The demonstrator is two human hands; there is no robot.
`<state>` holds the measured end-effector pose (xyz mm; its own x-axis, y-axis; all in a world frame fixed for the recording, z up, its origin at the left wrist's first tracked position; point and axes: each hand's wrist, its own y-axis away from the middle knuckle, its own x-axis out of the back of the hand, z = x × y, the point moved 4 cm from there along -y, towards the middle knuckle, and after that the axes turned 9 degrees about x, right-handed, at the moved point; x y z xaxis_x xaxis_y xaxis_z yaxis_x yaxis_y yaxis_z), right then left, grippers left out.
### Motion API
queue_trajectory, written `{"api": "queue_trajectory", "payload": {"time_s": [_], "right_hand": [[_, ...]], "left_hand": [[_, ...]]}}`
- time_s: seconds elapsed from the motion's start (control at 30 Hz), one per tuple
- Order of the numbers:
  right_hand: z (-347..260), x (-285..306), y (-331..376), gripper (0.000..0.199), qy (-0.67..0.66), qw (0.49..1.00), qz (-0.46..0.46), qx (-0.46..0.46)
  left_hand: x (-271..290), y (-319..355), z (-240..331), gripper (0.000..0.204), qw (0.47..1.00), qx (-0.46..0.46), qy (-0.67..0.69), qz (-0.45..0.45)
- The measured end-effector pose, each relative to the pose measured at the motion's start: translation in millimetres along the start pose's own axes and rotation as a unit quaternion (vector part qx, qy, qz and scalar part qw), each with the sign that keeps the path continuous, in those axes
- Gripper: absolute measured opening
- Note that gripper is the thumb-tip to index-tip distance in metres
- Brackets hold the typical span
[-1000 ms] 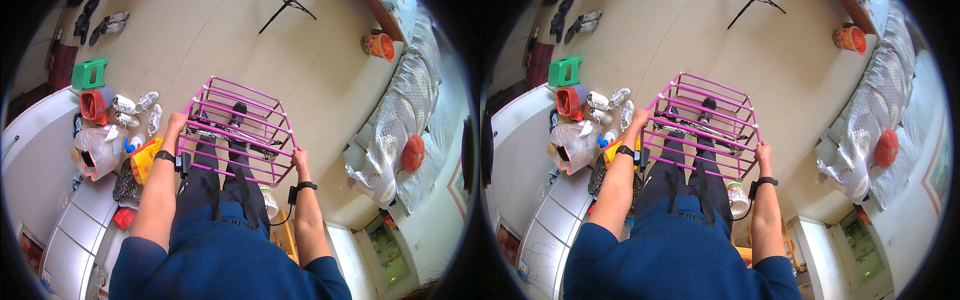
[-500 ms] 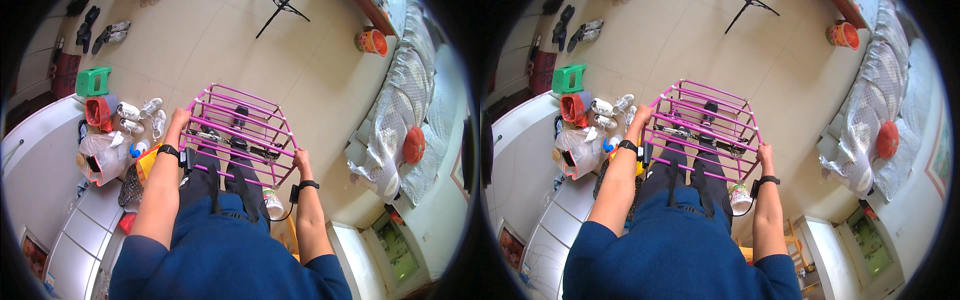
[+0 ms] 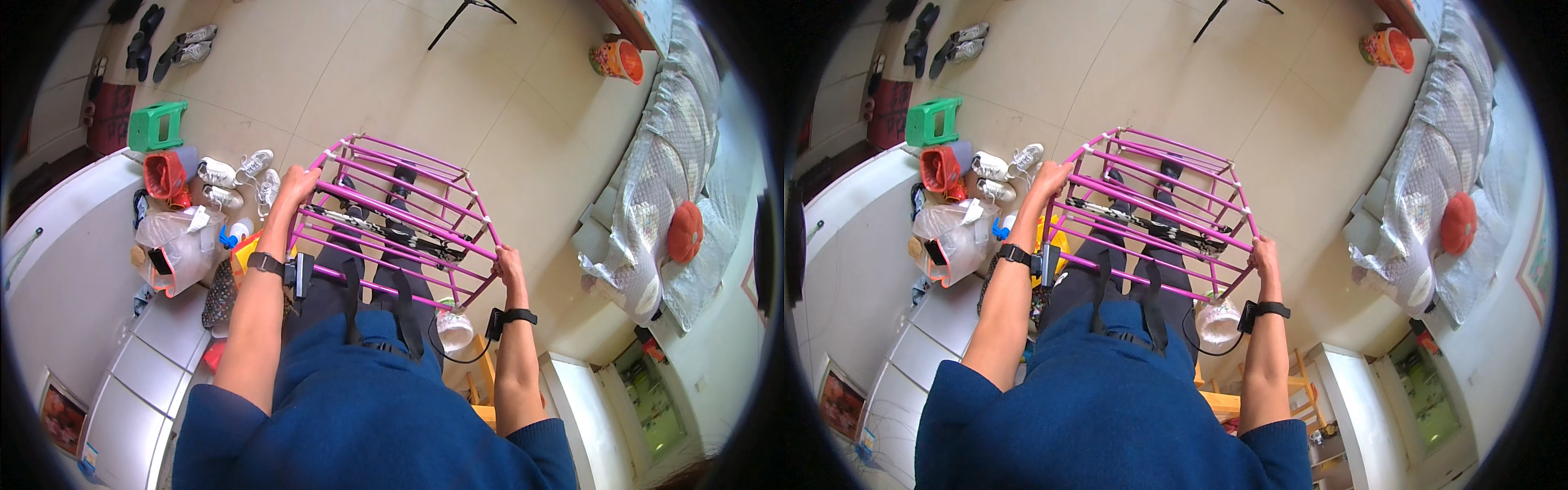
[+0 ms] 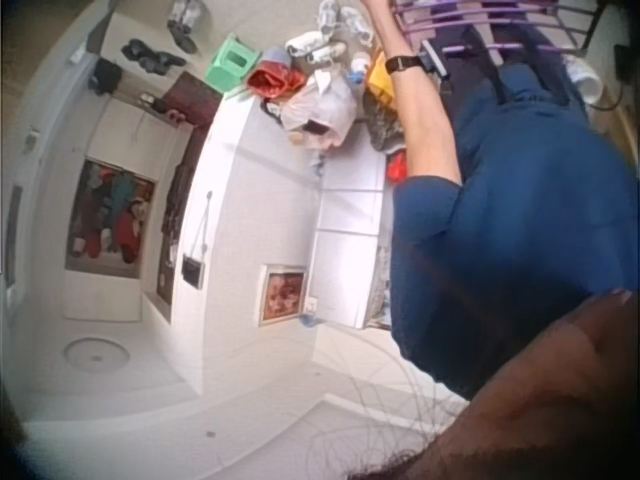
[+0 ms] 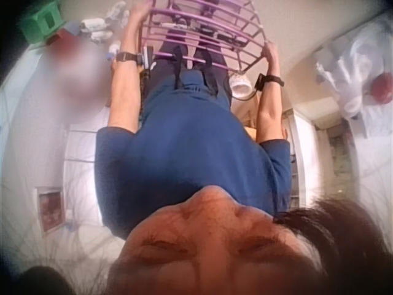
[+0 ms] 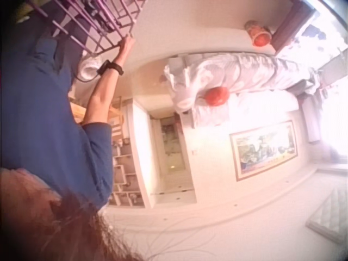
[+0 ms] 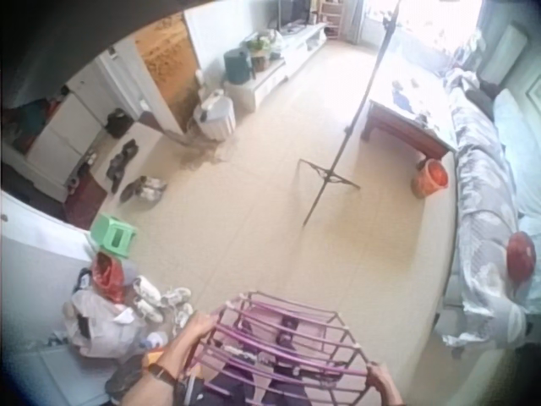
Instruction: The person disassembles a pink metal drying rack by hand, removing rods and joints one by one. The person places the disassembled parts into a yellow and red shopping bag.
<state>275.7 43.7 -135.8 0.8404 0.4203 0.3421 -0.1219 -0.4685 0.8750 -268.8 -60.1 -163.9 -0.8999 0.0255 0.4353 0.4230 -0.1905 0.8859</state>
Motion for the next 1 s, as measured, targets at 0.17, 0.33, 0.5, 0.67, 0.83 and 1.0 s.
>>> {"api": "queue_trajectory", "payload": {"time_s": [0.17,0.33,0.5,0.67,0.83,1.0], "right_hand": [[7.0,-3.4,9.5,0.037,-0.07,0.997,0.015,0.03],[48.1,-7.6,35.3,0.076,-0.239,0.969,0.02,0.066],[110.5,-30.9,53.6,0.06,-0.126,0.991,-0.029,0.041],[121.3,-63.2,55.8,0.053,-0.106,0.991,-0.005,0.082],[80.9,-62.3,78.0,0.052,-0.194,0.976,0.053,0.088],[-6.3,-18.5,111.8,0.047,-0.186,0.976,0.045,0.104]], "left_hand": [[4.2,26.9,-2.4,0.034,0.986,-0.009,0.138,-0.093],[2.3,29.6,-15.6,0.036,0.967,-0.03,0.218,-0.131],[-6.4,22.3,-52.1,0.05,0.953,-0.123,0.25,-0.12],[-17.8,23.1,-111.6,0.058,0.994,-0.077,0.076,0.012],[-2.2,21.9,-90.8,0.063,0.982,-0.169,0.036,0.081],[19.7,34.1,-50.1,0.068,0.983,-0.14,-0.027,0.112]]}}
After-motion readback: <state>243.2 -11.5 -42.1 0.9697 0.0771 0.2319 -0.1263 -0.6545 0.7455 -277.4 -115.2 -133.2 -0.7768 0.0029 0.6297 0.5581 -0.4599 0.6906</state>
